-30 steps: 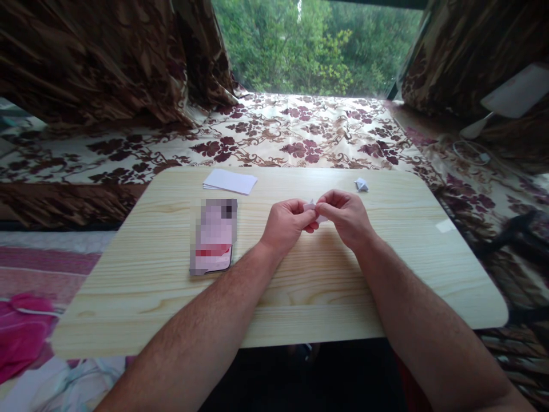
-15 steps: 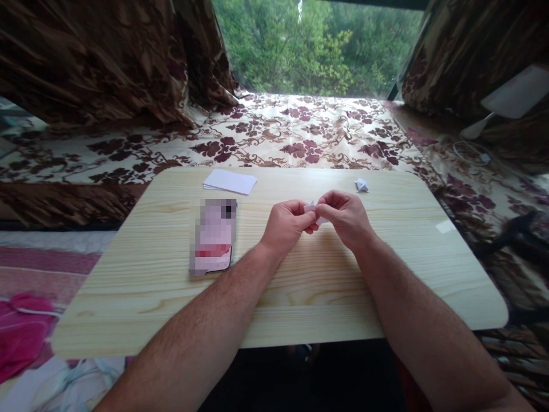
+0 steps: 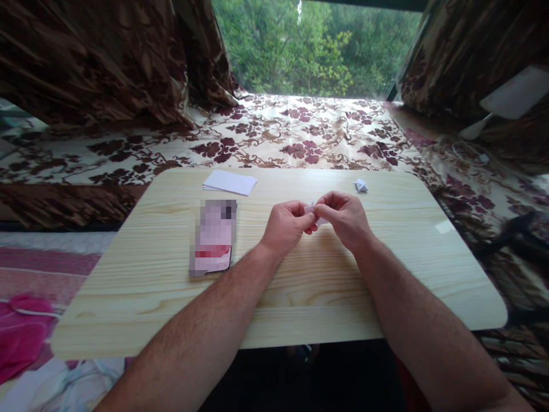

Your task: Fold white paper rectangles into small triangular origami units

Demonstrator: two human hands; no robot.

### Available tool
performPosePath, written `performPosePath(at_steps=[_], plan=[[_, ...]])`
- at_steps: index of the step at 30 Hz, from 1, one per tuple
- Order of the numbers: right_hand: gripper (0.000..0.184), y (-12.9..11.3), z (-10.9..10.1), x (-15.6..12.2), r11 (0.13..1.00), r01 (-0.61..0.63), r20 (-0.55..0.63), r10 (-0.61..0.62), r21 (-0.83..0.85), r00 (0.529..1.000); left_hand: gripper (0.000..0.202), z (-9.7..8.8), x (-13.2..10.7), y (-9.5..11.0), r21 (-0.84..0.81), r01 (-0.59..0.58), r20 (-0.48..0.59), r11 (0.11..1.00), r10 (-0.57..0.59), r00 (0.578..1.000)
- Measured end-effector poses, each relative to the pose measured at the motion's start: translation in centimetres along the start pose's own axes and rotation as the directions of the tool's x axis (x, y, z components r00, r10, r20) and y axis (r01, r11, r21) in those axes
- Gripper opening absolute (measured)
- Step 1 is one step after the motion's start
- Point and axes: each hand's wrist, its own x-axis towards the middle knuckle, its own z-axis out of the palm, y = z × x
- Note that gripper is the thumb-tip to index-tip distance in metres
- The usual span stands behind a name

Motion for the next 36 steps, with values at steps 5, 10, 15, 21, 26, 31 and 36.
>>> performPosePath(at_steps=[5,10,15,21,26,31,36], plan=[[0.013,-0.10,-0.04,0.01,1.000,0.006,0.032,-0.006,0.005,0.999,0.020,0.06,-0.11,-0.01,0.014,-0.011,-0.004,1.000,0.011,1.000],[0.012,-0.03,0.03,-0.04,1.000,0.016,0.050,-0.017,0.011,0.999,0.021,0.11,-0.17,0.13,-0.006,-0.009,0.010,1.000,0.009,1.000],[0.012,-0.21,0.20,-0.14,0.999,0.032,0.005,-0.032,0.002,0.999,0.024,0.13,-0.12,0.27,-0.018,0.010,0.001,1.000,-0.010,1.000],[0.008,-0.46,0.19,-0.24,1.000,0.010,0.019,-0.010,0.011,1.000,0.024,0.16,-0.23,0.12,-0.020,0.012,0.014,1.000,-0.011,1.000],[0.007,-0.27,-0.03,-0.33,1.000,0.025,0.068,-0.024,-0.013,0.997,0.026,0.39,-0.44,0.25,0.011,0.015,0.011,1.000,-0.015,1.000],[0.010,0.10,-0.22,-0.13,0.999,0.036,0.059,-0.033,-0.036,0.998,0.022,0.44,-0.35,0.15,0.025,0.006,-0.011,1.000,-0.006,1.000],[0.018,0.30,-0.54,0.34,1.000,0.016,-0.009,-0.016,0.001,1.000,0.018,0.07,0.15,-0.20,-0.054,0.000,-0.097,0.999,-0.005,0.995]])
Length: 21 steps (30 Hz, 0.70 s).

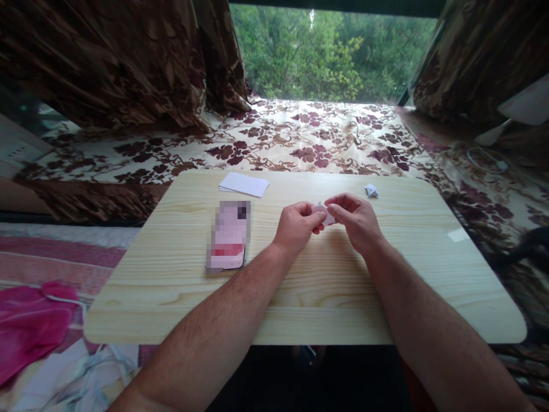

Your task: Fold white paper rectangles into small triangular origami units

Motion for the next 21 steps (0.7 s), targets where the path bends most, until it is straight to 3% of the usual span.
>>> performPosePath(at_steps=[4,13,21], plan=[[0.016,-0.05,-0.26,0.12,1.000,-0.008,-0.034,0.008,-0.010,0.999,0.017,-0.09,0.21,-0.01,-0.084,0.018,-0.025,0.996,-0.021,0.999],[0.007,0.45,-0.20,0.23,0.995,0.012,-0.048,-0.017,-0.096,0.999,0.015,0.03,0.16,0.25,-0.096,0.038,-0.031,0.995,-0.041,0.999],[0.004,0.29,0.06,-0.16,0.963,0.112,-0.033,-0.124,-0.244,0.992,0.022,0.12,0.01,0.22,-0.073,0.039,0.014,0.997,-0.038,0.999]])
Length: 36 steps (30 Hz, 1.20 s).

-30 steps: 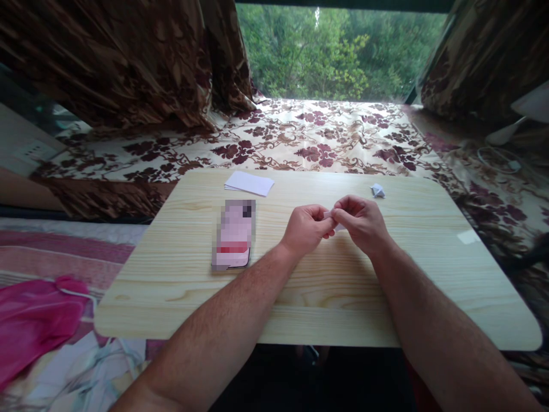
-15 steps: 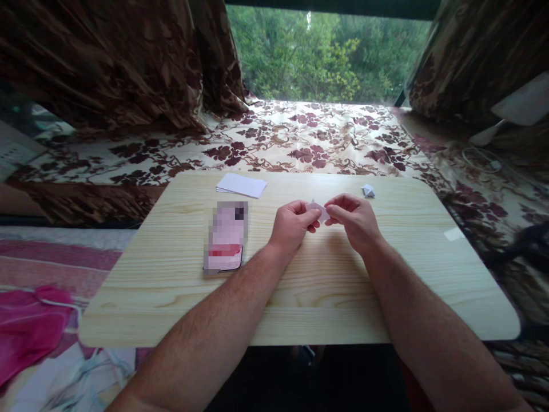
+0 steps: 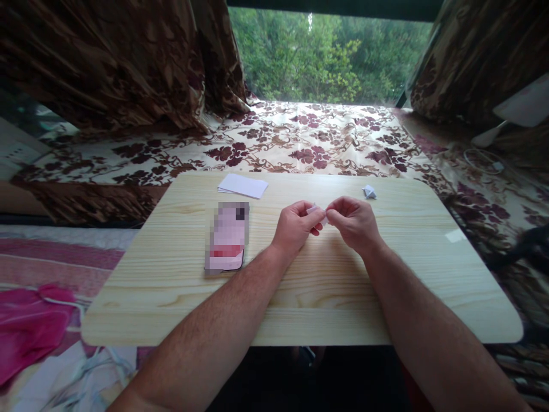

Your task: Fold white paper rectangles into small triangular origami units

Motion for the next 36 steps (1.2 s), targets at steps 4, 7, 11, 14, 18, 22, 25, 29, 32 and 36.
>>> performPosePath(at_steps=[4,7,11,14,18,22,25,29,32,36], plan=[[0.005,-0.24,0.26,-0.29,0.999,0.008,0.017,-0.007,-0.034,1.000,0.026,-0.26,0.19,-0.14,0.057,-0.078,-0.030,0.995,0.080,0.996],[0.006,-0.33,0.29,-0.49,0.999,0.029,0.039,-0.027,-0.042,0.999,0.024,-0.51,0.36,-0.16,0.063,-0.115,-0.013,0.991,0.116,0.993],[0.006,-0.35,0.26,-0.75,0.993,0.068,0.055,-0.063,-0.097,0.997,0.023,-0.60,0.28,0.04,0.051,-0.118,-0.009,0.992,0.119,0.993],[0.007,-0.31,0.34,-0.83,0.989,0.077,0.042,-0.072,-0.124,0.996,0.024,-0.55,0.19,0.17,0.045,-0.110,-0.025,0.993,0.111,0.993],[0.008,-0.32,0.48,-0.72,0.992,0.059,0.002,-0.059,-0.113,0.998,0.024,-0.54,0.30,0.00,0.080,-0.104,-0.043,0.991,0.107,0.993],[0.007,-0.39,0.47,-0.50,0.998,0.032,-0.031,-0.034,-0.053,0.999,0.025,-0.41,0.46,-0.43,0.078,-0.108,-0.046,0.991,0.112,0.993],[0.006,-0.33,0.38,-0.32,1.000,0.004,-0.072,-0.006,-0.022,0.997,0.026,-0.26,0.53,-0.68,0.020,-0.100,-0.035,0.995,0.101,0.994],[0.006,-0.16,0.34,-0.23,1.000,-0.013,-0.085,0.014,0.015,0.996,0.024,-0.40,0.56,-0.82,0.033,-0.112,-0.030,0.993,0.113,0.993],[0.008,-0.16,0.43,-0.34,0.999,-0.018,-0.050,0.020,0.037,0.999,0.024,-0.57,0.45,-0.78,0.079,-0.148,-0.001,0.986,0.149,0.989],[0.012,-0.40,0.45,-0.53,1.000,0.009,-0.003,-0.009,0.010,1.000,0.027,-0.46,0.20,-0.59,0.099,-0.152,0.029,0.983,0.150,0.988]])
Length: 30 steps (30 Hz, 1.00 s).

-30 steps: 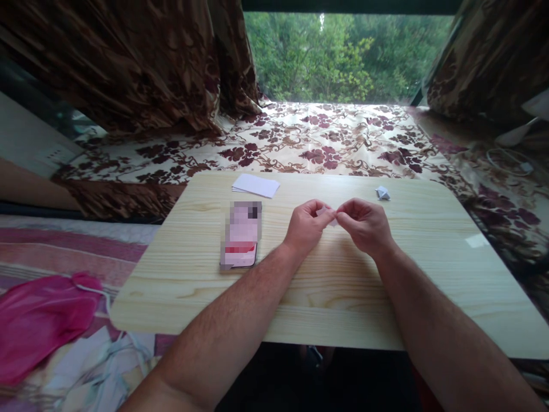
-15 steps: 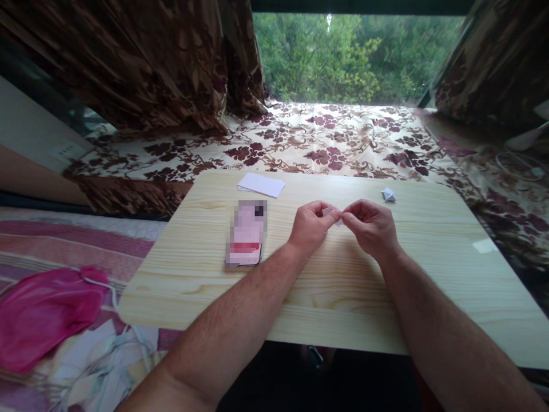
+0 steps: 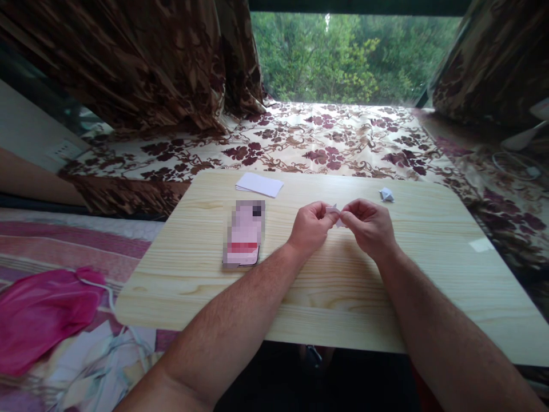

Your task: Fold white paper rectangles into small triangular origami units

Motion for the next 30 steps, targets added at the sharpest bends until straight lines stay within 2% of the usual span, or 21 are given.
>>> performPosePath(at_steps=[4,9,13,19,25,30], plan=[[0.013,-0.2,-0.1,0.0,0.999,0.038,0.018,-0.038,0.008,0.999,0.024,0.0,0.0,0.0,0.022,-0.007,0.009,1.000,0.007,1.000],[0.013,0.1,-0.1,0.1,0.995,-0.057,0.027,0.056,0.078,0.998,0.023,-0.3,0.1,-0.3,0.076,-0.009,-0.023,0.997,0.011,1.000],[0.013,0.2,-0.1,0.2,0.987,-0.080,0.018,0.078,0.137,0.997,0.021,-0.4,0.2,-0.5,0.042,0.014,-0.034,0.999,-0.013,0.999],[0.008,0.1,-0.1,0.2,0.994,-0.081,-0.013,0.082,0.073,0.997,0.018,-0.2,0.3,-0.2,0.035,0.014,-0.044,0.999,-0.013,0.999],[0.006,0.1,-0.2,0.3,0.997,-0.060,-0.054,0.063,0.052,0.997,0.021,-0.1,0.1,0.1,-0.037,0.030,0.008,0.999,-0.030,1.000],[0.007,0.1,-0.3,0.3,0.996,-0.071,-0.024,0.072,0.054,0.997,0.022,0.0,-0.1,0.7,0.044,0.026,-0.008,0.999,-0.026,1.000]])
